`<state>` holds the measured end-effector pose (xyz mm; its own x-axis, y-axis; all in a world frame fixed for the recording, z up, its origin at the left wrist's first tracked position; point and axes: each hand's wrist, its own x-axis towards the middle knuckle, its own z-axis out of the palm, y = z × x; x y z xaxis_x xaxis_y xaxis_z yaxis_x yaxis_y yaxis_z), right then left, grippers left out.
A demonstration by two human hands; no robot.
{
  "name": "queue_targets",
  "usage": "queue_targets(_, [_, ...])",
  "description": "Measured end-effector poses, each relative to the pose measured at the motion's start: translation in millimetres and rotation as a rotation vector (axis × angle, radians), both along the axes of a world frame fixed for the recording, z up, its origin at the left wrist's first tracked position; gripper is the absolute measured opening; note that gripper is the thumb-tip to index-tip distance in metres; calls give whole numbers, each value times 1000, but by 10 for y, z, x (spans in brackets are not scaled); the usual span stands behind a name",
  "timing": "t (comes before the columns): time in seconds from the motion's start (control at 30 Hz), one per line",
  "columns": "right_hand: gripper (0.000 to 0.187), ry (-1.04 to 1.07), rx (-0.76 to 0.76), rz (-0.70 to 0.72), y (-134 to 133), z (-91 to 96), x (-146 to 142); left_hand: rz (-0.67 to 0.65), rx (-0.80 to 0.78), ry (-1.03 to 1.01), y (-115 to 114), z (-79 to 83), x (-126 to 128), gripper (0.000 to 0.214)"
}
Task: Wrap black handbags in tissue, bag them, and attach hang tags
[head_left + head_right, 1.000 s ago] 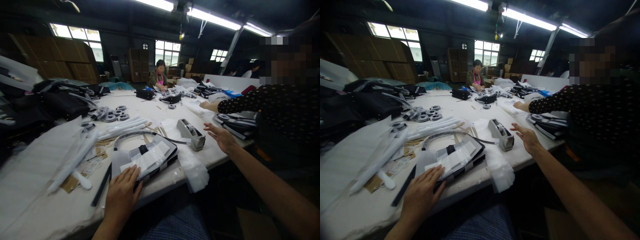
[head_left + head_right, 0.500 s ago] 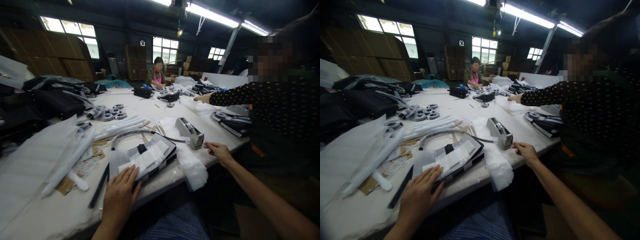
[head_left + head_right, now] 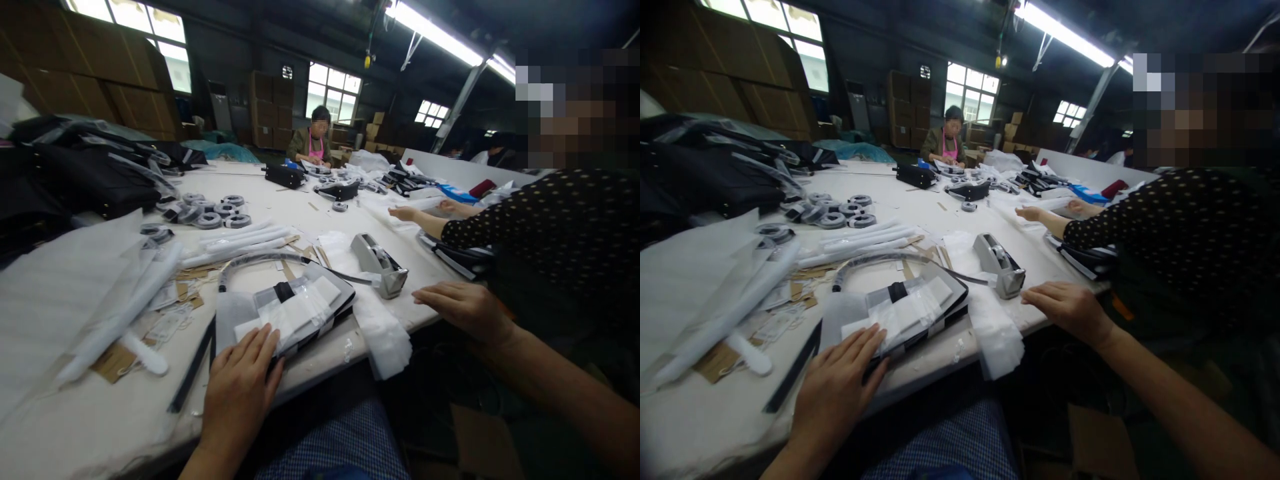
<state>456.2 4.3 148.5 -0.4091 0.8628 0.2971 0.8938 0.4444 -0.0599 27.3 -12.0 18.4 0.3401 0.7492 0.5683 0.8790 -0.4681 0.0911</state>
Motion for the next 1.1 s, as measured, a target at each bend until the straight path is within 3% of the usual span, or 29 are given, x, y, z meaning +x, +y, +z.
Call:
queue_targets(0.1, [21, -30, -92, 131, 151, 128, -556, 10, -36, -22, -39, 51, 23, 38])
queue_targets(0.27, [30, -32, -339, 484, 623, 168, -1598, 53, -120, -102, -73, 95, 66, 36])
queue_targets(0.4, [31, -99, -424, 717, 1080, 84, -2316, 57, -143, -135, -74, 64, 76, 37])
queue_targets(0.53, [18, -285, -455, 768, 1449, -111, -2812, 61, -138, -143, -73, 34, 82, 37])
queue_targets(0.8, [18, -652, -384, 804, 1706, -262, -3231, 95, -143, -146, -58, 11, 114, 37])
queue_targets(0.93, [32, -744, -358, 783, 1823, -290, -3319, 99, -137, -135, -33, 60, 116, 30])
queue_targets(1.1, [57, -832, -462, 745, 2095, -378, -3411, 83, -170, -139, -11, 94, 108, 29])
